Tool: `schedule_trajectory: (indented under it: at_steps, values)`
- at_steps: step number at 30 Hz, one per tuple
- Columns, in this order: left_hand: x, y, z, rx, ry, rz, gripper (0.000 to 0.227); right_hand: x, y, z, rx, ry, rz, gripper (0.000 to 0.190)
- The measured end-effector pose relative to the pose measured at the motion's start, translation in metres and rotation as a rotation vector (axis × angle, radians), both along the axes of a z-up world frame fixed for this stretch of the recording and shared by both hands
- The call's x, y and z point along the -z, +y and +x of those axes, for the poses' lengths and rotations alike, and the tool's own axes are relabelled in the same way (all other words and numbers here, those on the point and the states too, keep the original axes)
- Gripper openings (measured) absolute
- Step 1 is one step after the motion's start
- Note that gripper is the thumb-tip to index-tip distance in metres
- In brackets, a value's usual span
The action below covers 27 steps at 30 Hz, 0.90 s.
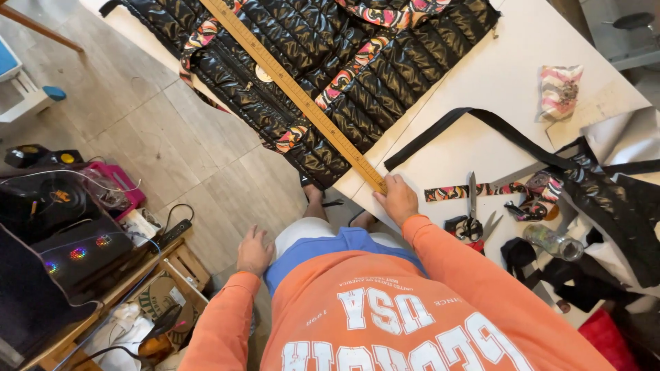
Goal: Measuring and cutting material for a quilted bag assembly.
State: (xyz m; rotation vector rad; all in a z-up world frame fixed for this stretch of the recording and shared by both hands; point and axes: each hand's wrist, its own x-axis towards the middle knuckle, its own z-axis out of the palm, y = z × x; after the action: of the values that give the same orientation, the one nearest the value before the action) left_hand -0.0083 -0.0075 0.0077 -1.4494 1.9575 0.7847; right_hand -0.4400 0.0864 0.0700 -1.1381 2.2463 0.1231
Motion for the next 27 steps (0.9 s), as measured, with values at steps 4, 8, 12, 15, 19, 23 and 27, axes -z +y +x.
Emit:
schedule_trajectory:
  at_steps: [4, 8, 12, 15, 19, 23, 27]
  values:
    - [-0.011, -0.003, -0.003, -0.01, -0.006, -0.002, 0.049, -0.006, -0.005, 0.0, 0.001, -0.025, 0.007, 0.041]
    - [-0.003, -0.001, 0.004, 0.0, 0.012, -0.023, 0.049, -0.013, -0.007, 0.001, -0.003, -0.029, 0.006, 0.041]
    - [-0.007, -0.003, 0.001, -0.014, 0.012, -0.013, 0.048, -0.014, -0.008, 0.0, -0.004, -0.041, 0.008, 0.041]
    - [-0.007, -0.003, 0.002, -0.016, 0.011, -0.008, 0.049, -0.012, -0.007, 0.0, -0.005, -0.048, 0.002, 0.041]
    - [-0.012, -0.001, -0.001, -0.019, 0.0, -0.019, 0.047, -0.015, -0.007, 0.0, -0.005, -0.047, 0.006, 0.041]
    - [-0.008, -0.001, 0.001, -0.023, -0.013, -0.005, 0.047, -0.013, -0.008, 0.0, -0.001, -0.045, 0.017, 0.041]
    - [-0.003, 0.001, 0.003, -0.025, 0.001, 0.005, 0.048, -0.016, -0.011, 0.002, 0.0, -0.033, 0.032, 0.041]
